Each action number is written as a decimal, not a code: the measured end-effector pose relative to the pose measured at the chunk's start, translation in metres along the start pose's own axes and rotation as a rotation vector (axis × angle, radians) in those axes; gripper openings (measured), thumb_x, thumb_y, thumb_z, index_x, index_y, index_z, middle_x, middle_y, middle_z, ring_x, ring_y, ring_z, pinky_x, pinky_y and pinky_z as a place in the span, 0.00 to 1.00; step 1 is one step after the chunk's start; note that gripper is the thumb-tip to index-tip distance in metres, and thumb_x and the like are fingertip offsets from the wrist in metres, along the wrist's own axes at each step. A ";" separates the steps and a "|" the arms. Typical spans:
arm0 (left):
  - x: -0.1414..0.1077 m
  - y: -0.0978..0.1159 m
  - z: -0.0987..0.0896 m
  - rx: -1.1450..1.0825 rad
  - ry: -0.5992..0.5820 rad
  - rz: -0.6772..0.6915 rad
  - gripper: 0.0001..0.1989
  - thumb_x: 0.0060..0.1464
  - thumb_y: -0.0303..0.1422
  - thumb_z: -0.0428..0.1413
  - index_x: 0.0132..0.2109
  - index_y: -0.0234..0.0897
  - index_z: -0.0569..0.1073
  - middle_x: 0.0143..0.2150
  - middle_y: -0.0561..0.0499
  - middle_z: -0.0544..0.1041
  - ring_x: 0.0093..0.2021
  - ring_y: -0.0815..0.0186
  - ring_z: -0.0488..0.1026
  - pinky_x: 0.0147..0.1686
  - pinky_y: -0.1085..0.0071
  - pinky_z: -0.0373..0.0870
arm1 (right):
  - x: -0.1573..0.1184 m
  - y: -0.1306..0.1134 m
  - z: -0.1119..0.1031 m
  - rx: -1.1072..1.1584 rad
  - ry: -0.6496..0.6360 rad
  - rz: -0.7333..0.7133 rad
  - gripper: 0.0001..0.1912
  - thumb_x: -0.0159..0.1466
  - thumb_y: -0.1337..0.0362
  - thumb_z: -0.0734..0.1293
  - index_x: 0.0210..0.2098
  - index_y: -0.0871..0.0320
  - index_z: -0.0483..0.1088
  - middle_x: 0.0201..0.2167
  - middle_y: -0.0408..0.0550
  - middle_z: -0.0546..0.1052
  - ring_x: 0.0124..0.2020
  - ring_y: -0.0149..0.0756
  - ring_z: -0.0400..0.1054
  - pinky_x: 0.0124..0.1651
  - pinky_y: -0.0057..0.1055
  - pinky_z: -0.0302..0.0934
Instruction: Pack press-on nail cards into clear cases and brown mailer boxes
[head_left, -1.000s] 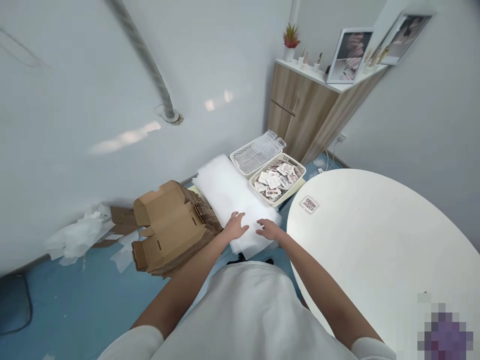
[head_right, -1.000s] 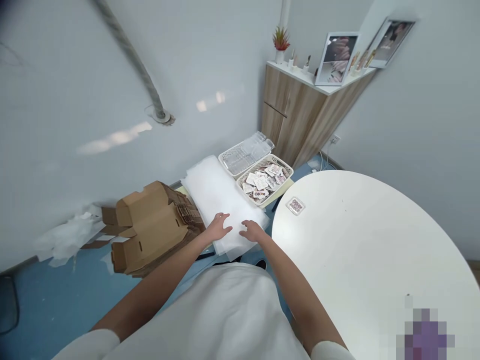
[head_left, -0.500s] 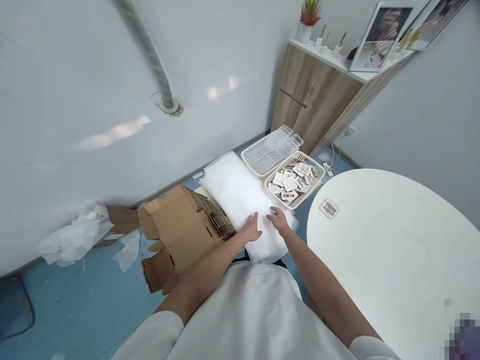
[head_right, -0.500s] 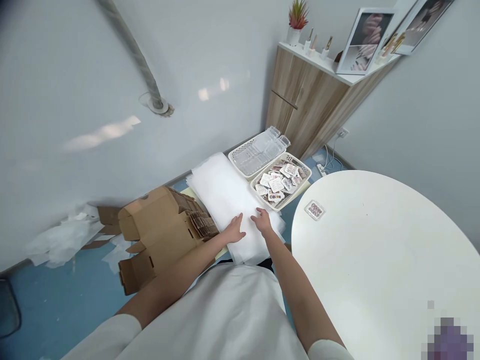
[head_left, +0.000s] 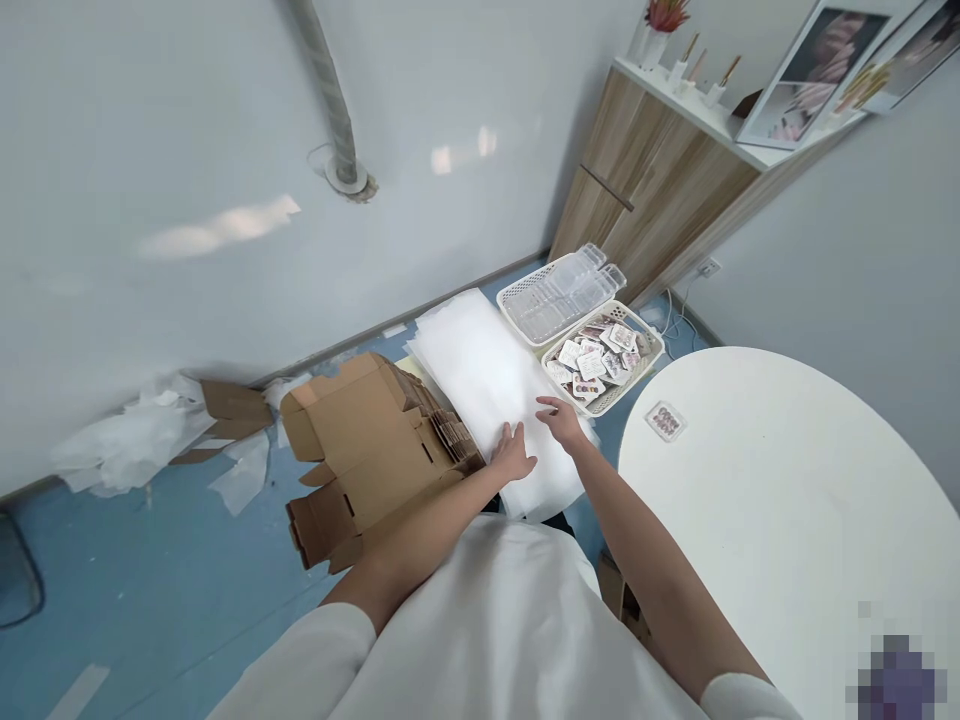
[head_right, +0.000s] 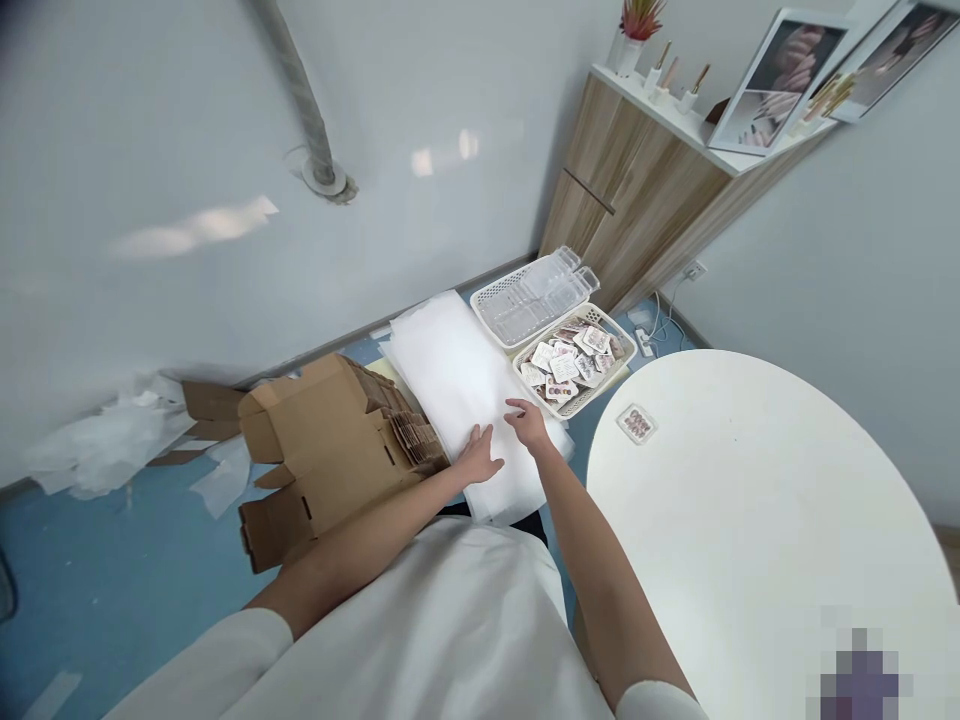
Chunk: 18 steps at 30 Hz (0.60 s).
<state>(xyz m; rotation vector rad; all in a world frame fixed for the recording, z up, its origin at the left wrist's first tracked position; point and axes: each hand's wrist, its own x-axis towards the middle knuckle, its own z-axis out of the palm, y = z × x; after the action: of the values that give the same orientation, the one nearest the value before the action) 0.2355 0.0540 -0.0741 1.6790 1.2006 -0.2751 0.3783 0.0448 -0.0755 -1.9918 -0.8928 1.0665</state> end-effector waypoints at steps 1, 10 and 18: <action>-0.002 0.000 0.002 -0.033 0.039 0.007 0.41 0.45 0.35 0.54 0.62 0.34 0.43 0.66 0.38 0.33 0.64 0.50 0.41 0.57 0.57 0.48 | -0.001 -0.003 -0.001 -0.055 -0.008 -0.045 0.19 0.52 0.64 0.63 0.44 0.57 0.68 0.37 0.49 0.73 0.31 0.34 0.67 0.33 0.33 0.64; -0.011 0.005 0.018 -0.297 0.408 0.054 0.32 0.51 0.33 0.49 0.60 0.32 0.46 0.65 0.38 0.42 0.64 0.58 0.41 0.59 0.62 0.46 | -0.038 -0.031 -0.018 -0.359 0.105 -0.455 0.18 0.56 0.71 0.56 0.43 0.57 0.68 0.44 0.51 0.70 0.39 0.36 0.67 0.46 0.37 0.61; -0.003 0.043 0.048 -0.386 0.491 -0.041 0.33 0.53 0.42 0.46 0.61 0.32 0.44 0.65 0.36 0.40 0.64 0.55 0.38 0.59 0.59 0.47 | -0.105 -0.003 -0.081 -0.179 0.436 -0.413 0.20 0.57 0.68 0.57 0.49 0.56 0.64 0.45 0.53 0.68 0.31 0.32 0.67 0.37 0.35 0.65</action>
<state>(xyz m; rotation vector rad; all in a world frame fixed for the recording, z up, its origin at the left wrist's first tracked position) 0.2853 0.0133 -0.0692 1.4177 1.5328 0.3492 0.4031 -0.0595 0.0023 -1.9535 -1.1157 0.3142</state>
